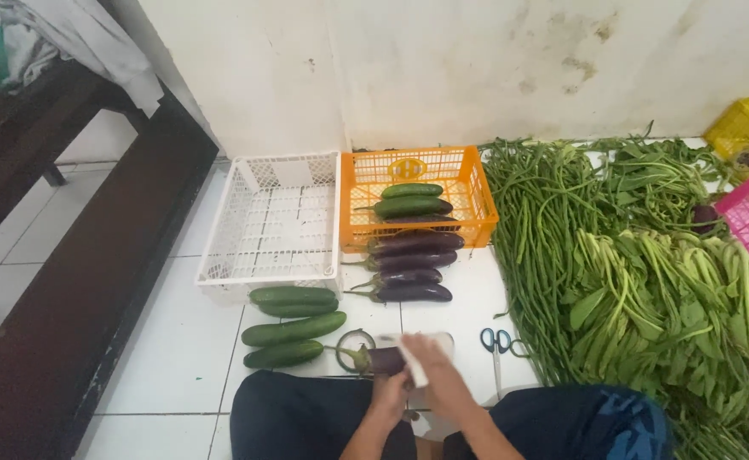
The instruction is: Cleaning eggplants and cucumbers by wiping them with a cloth and sorting them into crates.
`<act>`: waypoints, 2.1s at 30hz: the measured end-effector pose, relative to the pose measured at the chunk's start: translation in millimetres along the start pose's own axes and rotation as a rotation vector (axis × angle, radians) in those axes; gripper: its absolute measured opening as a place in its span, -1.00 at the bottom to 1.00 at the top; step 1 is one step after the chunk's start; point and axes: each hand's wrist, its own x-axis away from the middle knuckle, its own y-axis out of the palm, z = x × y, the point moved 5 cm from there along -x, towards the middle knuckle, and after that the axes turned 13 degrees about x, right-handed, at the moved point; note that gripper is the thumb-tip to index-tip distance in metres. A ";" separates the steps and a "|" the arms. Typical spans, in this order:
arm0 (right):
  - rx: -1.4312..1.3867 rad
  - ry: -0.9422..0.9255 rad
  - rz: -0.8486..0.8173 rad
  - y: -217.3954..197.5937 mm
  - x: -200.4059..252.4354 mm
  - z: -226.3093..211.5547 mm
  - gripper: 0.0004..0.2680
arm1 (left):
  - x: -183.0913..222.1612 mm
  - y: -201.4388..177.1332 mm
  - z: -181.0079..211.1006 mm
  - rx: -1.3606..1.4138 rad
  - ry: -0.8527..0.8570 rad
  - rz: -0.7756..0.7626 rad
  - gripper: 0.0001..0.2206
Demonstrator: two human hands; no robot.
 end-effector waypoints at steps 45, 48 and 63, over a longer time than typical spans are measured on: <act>0.013 -0.223 0.067 29.7 19.7 106.6 -0.43 | 72.0 54.3 43.9 0.296 -0.034 -0.386 -0.30; -0.042 -0.108 -0.174 -20.6 25.3 -42.7 -0.53 | 6.3 5.0 -9.9 0.188 -0.096 -0.201 -0.31; -0.075 -0.252 -0.139 -24.3 13.1 -41.5 -0.54 | -21.7 1.2 -38.0 0.163 -0.228 -0.196 -0.75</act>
